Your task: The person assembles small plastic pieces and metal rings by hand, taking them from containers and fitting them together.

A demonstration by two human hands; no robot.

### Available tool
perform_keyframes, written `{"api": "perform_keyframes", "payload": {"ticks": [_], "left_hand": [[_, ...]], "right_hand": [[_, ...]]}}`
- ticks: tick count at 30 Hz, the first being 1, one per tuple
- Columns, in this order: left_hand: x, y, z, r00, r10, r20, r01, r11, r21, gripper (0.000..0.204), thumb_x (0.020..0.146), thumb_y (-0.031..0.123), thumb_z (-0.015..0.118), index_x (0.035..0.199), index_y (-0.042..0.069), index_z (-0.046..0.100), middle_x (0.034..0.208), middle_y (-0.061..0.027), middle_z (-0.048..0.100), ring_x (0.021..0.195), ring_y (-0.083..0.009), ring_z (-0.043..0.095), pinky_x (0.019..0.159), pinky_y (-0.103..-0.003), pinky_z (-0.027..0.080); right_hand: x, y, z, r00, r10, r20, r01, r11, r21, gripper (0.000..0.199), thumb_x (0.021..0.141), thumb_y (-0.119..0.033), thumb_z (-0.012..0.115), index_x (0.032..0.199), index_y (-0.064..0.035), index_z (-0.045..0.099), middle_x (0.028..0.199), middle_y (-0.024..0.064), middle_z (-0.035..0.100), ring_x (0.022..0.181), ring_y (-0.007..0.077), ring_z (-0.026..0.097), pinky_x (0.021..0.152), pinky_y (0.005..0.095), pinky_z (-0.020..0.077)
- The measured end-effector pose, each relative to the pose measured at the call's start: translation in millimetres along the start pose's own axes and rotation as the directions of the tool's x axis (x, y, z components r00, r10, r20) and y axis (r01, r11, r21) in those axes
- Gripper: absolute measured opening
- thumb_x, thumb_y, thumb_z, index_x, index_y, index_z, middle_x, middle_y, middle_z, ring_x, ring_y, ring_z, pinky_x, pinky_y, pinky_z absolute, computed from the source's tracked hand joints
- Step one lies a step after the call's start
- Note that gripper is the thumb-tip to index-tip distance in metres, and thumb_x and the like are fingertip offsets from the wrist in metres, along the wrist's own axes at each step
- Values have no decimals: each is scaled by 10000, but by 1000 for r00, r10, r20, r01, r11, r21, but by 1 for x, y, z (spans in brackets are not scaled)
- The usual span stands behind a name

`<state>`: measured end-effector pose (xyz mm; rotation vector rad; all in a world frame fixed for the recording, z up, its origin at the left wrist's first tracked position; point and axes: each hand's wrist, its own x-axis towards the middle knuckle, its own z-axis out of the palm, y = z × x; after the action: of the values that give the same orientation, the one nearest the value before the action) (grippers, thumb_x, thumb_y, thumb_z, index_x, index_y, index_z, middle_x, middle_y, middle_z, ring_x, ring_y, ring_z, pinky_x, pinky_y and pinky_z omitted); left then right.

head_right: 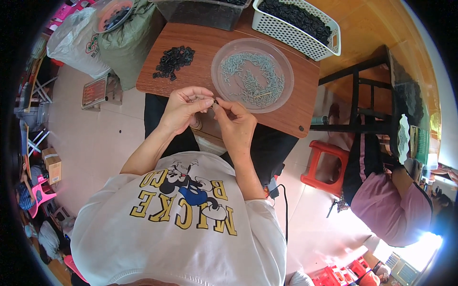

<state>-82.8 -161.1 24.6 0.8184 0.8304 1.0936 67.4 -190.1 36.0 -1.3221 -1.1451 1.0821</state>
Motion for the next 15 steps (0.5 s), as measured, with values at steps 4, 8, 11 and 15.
{"api": "perform_keyframes", "payload": {"ticks": [4, 8, 11, 15], "left_hand": [[0, -11, -8, 999, -39, -23, 38, 998, -51, 194, 801, -3, 662, 991, -17, 623, 847, -70, 655, 698, -82, 585, 624, -193, 476], [-1, -16, -11, 998, -31, -53, 26, 994, -107, 196, 803, -2, 661, 993, -26, 619, 851, -85, 660, 704, -95, 601, 639, -199, 483], [-1, -14, -13, 997, -25, -77, 19, 997, -80, 208, 800, -4, 662, 1001, -32, 619, 854, -91, 663, 709, -101, 606, 648, -201, 486], [-1, -12, -15, 996, -28, -81, 24, 999, -49, 290, 777, -12, 676, 1056, -58, 610, 854, -112, 668, 726, -115, 609, 662, -224, 497]], "right_hand": [[-1, 11, 6, 998, 64, -3, -63, 997, 51, 149, 790, -14, 670, 929, 39, 680, 771, 33, 633, 632, 61, 570, 576, 184, 433], [-1, 20, 10, 998, 38, -45, -34, 996, 83, 146, 790, -17, 672, 924, 40, 679, 747, 27, 633, 624, 60, 568, 581, 183, 436], [0, 25, 12, 998, -36, -49, 36, 999, -2, 148, 792, -21, 672, 926, 40, 677, 733, 32, 632, 617, 58, 566, 578, 184, 438], [-1, 24, 13, 999, -29, -37, 27, 998, -55, 150, 792, -32, 675, 925, 37, 678, 714, 44, 634, 609, 55, 566, 562, 187, 437]]}}
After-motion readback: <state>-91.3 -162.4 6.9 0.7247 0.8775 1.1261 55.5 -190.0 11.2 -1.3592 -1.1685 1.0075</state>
